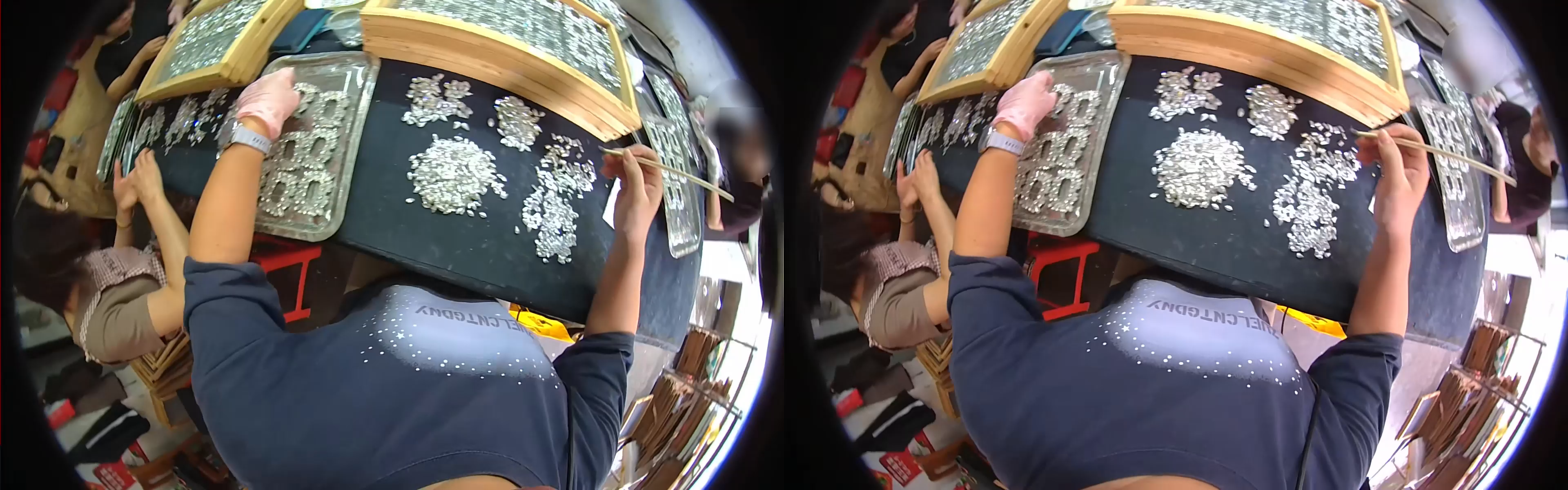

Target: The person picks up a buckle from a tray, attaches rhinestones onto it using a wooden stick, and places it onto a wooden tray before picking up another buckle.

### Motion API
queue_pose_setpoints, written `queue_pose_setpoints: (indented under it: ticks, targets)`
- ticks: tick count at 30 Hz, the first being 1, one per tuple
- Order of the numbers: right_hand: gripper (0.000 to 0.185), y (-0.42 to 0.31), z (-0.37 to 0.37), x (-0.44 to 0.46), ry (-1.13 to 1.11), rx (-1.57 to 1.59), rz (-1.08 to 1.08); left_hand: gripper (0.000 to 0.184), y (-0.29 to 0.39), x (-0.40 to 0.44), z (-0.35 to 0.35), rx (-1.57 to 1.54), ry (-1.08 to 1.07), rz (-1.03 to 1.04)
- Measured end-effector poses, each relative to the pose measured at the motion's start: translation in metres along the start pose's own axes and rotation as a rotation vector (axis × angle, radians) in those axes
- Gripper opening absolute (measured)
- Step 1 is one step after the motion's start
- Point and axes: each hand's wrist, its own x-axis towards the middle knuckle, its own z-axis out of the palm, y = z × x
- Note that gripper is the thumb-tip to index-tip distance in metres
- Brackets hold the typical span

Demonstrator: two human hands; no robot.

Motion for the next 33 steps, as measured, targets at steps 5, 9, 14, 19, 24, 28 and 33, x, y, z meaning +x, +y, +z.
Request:
queue_pose_setpoints:
  ticks: [5, 9, 14, 19, 24, 28, 33]
  targets:
    - [0.011, 0.001, 0.004, 0.0, -0.01, 0.139, 0.12, 0.034, 0.003, 0.004, 0.001, 0.033, 0.011, -0.005]
    - [0.012, 0.004, 0.004, 0.0, -0.06, 0.264, 0.217, 0.036, 0.0, 0.002, -0.004, -0.048, -0.059, 0.019]
    - [0.013, 0.009, 0.008, 0.0, -0.086, 0.402, 0.276, 0.034, -0.028, 0.011, 0.009, -0.459, -0.147, 0.001]
    - [0.012, 0.0, 0.019, -0.002, -0.096, 0.58, 0.393, 0.021, -0.045, 0.004, 0.018, -1.422, -0.161, -0.183]
    - [0.01, 0.005, 0.024, -0.006, -0.074, 0.621, 0.45, 0.013, -0.026, -0.026, -0.001, -2.075, -0.288, -0.163]
    - [0.02, 0.009, 0.025, -0.009, -0.09, 0.586, 0.44, 0.014, 0.014, -0.073, -0.03, -2.363, -0.48, -0.083]
    - [0.026, 0.007, 0.027, -0.01, -0.115, 0.596, 0.392, 0.023, 0.06, -0.119, -0.033, -2.617, -0.694, -0.025]
